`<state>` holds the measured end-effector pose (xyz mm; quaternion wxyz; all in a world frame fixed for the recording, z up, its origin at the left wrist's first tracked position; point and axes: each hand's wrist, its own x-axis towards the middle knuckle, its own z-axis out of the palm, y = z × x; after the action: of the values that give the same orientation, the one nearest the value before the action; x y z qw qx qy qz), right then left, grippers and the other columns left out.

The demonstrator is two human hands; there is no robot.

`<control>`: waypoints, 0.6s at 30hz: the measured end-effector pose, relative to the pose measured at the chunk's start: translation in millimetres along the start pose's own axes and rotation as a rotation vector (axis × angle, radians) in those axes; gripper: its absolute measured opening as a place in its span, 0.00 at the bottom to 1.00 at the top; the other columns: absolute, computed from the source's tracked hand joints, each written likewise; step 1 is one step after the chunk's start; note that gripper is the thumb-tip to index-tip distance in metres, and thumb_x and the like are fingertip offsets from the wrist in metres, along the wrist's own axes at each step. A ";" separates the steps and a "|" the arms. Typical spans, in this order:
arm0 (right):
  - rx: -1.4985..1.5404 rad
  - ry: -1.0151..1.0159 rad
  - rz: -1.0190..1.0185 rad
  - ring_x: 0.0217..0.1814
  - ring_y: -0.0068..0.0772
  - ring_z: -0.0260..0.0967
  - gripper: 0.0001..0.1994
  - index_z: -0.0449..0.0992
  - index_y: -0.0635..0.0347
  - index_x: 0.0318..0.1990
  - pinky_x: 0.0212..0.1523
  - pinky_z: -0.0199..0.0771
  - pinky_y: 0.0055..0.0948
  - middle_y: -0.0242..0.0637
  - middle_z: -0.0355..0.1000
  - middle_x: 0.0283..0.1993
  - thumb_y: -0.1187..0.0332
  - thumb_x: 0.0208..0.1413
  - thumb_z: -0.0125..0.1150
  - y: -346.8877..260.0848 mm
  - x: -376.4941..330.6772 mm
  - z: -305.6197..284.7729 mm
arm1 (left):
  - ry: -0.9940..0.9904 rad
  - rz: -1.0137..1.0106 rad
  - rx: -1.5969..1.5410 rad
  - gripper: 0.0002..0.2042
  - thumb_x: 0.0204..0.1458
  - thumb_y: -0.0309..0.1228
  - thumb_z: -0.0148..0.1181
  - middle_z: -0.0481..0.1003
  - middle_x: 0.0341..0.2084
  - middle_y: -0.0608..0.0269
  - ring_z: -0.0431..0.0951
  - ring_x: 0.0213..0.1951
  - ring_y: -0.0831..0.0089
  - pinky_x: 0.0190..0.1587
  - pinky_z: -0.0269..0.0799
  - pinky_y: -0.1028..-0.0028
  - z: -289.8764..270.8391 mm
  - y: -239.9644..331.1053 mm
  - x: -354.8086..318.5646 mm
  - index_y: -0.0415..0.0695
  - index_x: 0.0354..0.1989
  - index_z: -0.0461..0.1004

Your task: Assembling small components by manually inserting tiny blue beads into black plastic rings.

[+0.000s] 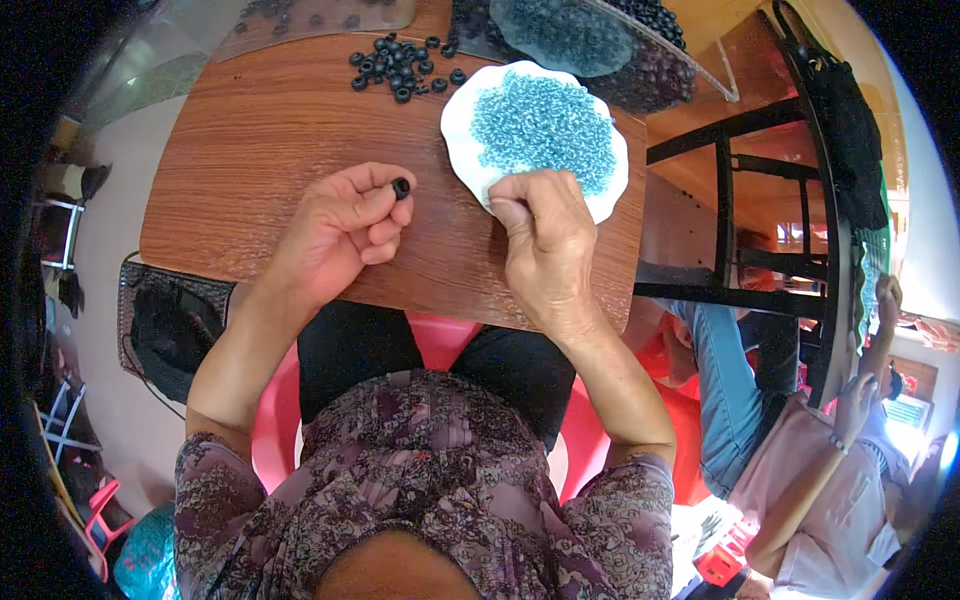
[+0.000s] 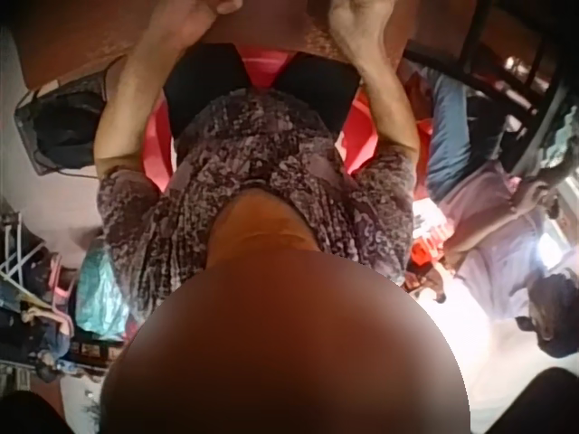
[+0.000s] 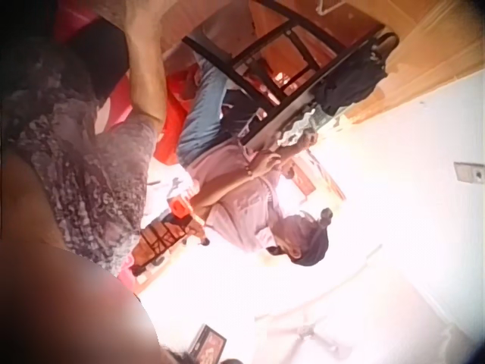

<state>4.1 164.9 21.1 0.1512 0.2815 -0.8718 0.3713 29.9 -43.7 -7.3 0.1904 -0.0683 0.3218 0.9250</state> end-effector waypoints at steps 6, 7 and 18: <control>0.582 -0.006 0.282 0.38 0.20 0.66 0.04 0.73 0.67 0.34 0.42 0.65 0.18 0.32 0.71 0.35 0.82 0.50 0.56 -30.7 9.9 10.2 | -0.047 -0.035 0.018 0.10 0.52 0.27 0.54 0.71 0.25 0.61 0.63 0.20 0.81 0.20 0.56 0.83 5.8 -2.8 -4.3 0.36 0.41 0.68; 0.586 -0.012 0.280 0.38 0.20 0.66 0.04 0.73 0.67 0.34 0.42 0.65 0.18 0.32 0.71 0.35 0.82 0.50 0.56 -31.2 9.0 14.1 | -0.067 -0.029 0.021 0.10 0.52 0.26 0.55 0.71 0.26 0.60 0.63 0.20 0.81 0.20 0.56 0.83 7.0 -2.5 -5.2 0.36 0.41 0.68; 0.605 0.037 0.173 0.36 0.21 0.66 0.05 0.73 0.67 0.34 0.40 0.66 0.19 0.33 0.71 0.35 0.82 0.49 0.57 -33.2 4.9 26.0 | -0.093 0.041 0.043 0.09 0.51 0.24 0.56 0.73 0.25 0.57 0.64 0.19 0.83 0.18 0.57 0.84 10.5 -4.1 -10.3 0.34 0.39 0.70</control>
<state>18.8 125.2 24.4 0.0445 0.2318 -0.7394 0.6305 40.9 -37.4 1.2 0.1876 -0.0144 0.3339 0.9236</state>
